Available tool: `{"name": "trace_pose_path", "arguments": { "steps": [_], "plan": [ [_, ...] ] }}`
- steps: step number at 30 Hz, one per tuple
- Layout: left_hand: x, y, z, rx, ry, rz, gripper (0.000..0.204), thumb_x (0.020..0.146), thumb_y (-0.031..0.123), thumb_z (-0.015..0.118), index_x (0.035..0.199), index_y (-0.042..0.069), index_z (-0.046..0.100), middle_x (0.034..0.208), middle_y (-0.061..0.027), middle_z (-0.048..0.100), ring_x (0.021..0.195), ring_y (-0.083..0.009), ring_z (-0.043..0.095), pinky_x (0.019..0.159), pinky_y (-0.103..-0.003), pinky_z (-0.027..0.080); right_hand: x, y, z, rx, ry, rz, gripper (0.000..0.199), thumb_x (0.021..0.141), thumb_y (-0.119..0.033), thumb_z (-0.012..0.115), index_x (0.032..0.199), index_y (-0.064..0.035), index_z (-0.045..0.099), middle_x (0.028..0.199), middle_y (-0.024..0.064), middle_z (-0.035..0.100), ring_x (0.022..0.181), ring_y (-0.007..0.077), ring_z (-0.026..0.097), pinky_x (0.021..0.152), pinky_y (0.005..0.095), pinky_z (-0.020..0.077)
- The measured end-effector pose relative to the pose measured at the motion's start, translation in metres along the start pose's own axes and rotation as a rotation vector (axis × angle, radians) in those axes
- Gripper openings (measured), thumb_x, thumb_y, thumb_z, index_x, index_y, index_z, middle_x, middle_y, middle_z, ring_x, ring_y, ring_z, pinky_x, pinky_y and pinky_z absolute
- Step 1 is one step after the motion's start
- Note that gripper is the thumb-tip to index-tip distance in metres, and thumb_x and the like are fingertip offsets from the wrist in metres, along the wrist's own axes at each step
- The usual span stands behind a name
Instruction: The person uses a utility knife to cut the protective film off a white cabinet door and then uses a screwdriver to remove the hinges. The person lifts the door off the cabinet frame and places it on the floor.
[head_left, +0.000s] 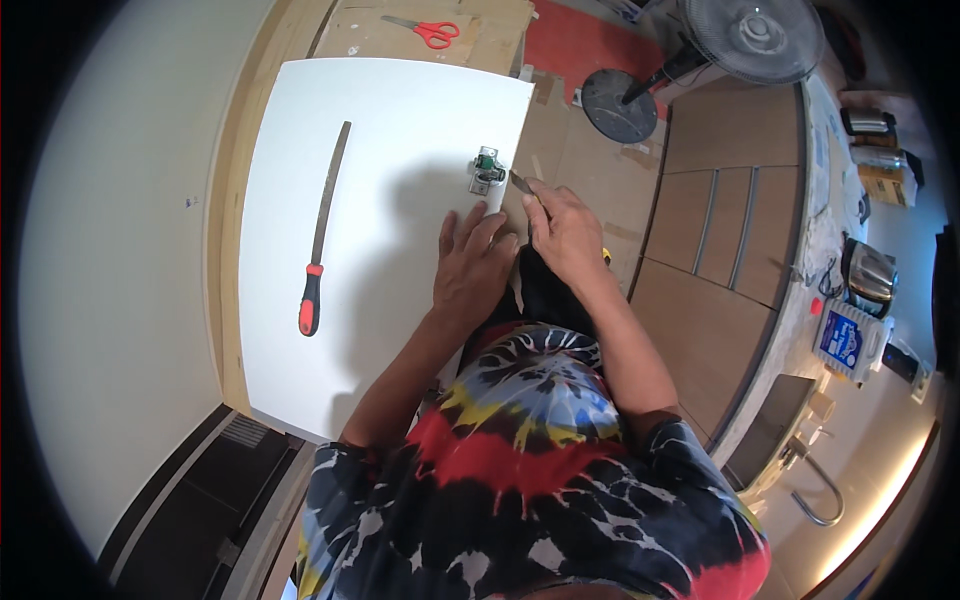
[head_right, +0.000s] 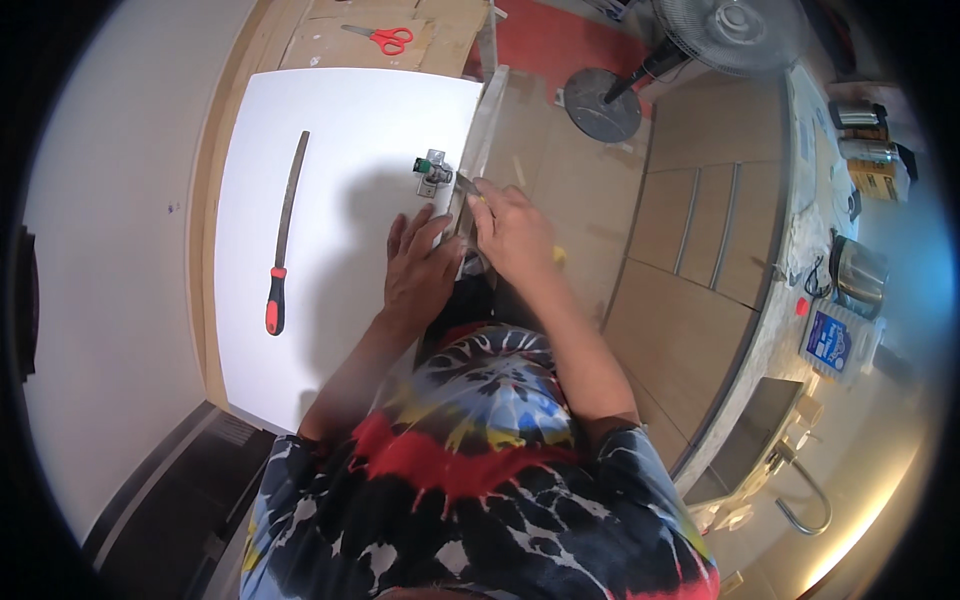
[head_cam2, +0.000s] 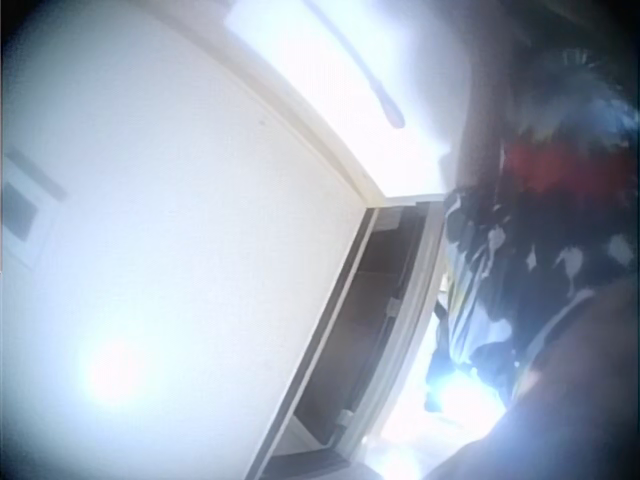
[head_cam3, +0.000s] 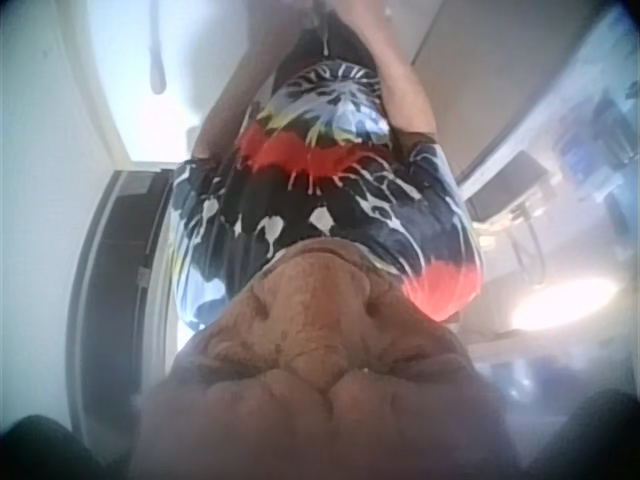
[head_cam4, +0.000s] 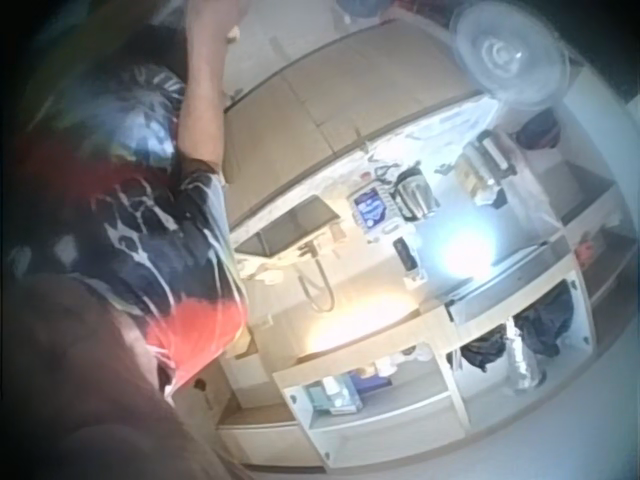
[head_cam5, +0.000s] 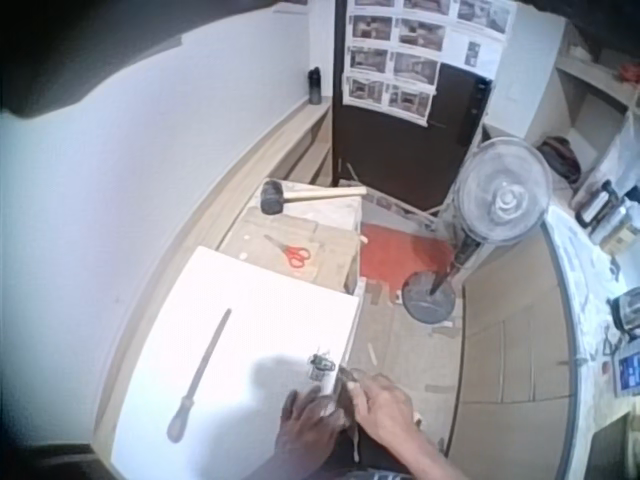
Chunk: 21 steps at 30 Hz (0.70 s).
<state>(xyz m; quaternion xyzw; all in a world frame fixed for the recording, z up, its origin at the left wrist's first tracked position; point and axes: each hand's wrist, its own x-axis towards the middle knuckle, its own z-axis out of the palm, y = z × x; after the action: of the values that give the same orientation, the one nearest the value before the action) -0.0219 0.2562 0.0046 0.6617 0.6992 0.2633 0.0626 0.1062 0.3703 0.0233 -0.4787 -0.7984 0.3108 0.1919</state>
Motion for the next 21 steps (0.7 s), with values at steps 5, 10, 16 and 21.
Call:
{"name": "trace_pose_path", "arguments": {
  "steps": [5,10,16,21],
  "plan": [
    [0.013,0.000,-0.001,-0.145,0.194,-0.117,0.021,0.085,0.014,0.071,0.104,0.007,0.068,0.113,-0.0091,0.063,0.119,-0.0293,0.057,0.104,-0.048,0.037,-0.003,-0.001,0.005,-0.087,-0.009,-0.004,0.029,0.095,-0.026,0.060,0.117,-0.0094,0.070,0.089,0.0169,0.066,0.080,0.0365,0.066,0.071,0.0447,0.0538],
    [0.029,0.001,-0.003,-0.078,0.195,-0.146,0.022,0.081,0.015,0.075,0.101,0.007,0.069,0.104,-0.0071,0.065,0.106,-0.0280,0.059,0.091,-0.043,0.041,0.012,-0.012,-0.004,-0.146,-0.034,-0.020,0.028,0.094,-0.026,0.061,0.117,-0.0106,0.070,0.088,0.0161,0.064,0.081,0.0359,0.066,0.070,0.0445,0.0538],
    [0.042,-0.009,0.011,-0.222,0.323,-0.348,0.040,0.075,0.020,0.081,0.107,0.005,0.062,0.105,-0.0115,0.063,0.103,-0.0315,0.058,0.092,-0.046,0.041,0.012,-0.011,0.005,-0.179,-0.003,-0.041,0.027,0.092,-0.024,0.063,0.115,-0.0116,0.070,0.086,0.0146,0.062,0.079,0.0340,0.066,0.068,0.0445,0.0535],
    [0.056,-0.012,0.004,-0.300,0.345,-0.408,0.069,0.072,0.019,0.086,0.130,0.004,0.051,0.120,-0.0115,0.059,0.109,-0.0334,0.054,0.095,-0.044,0.041,0.014,-0.008,0.007,-0.188,0.036,-0.090,0.026,0.091,-0.023,0.064,0.114,-0.0119,0.070,0.082,0.0135,0.061,0.078,0.0325,0.066,0.066,0.0436,0.0534]
  ]
}}
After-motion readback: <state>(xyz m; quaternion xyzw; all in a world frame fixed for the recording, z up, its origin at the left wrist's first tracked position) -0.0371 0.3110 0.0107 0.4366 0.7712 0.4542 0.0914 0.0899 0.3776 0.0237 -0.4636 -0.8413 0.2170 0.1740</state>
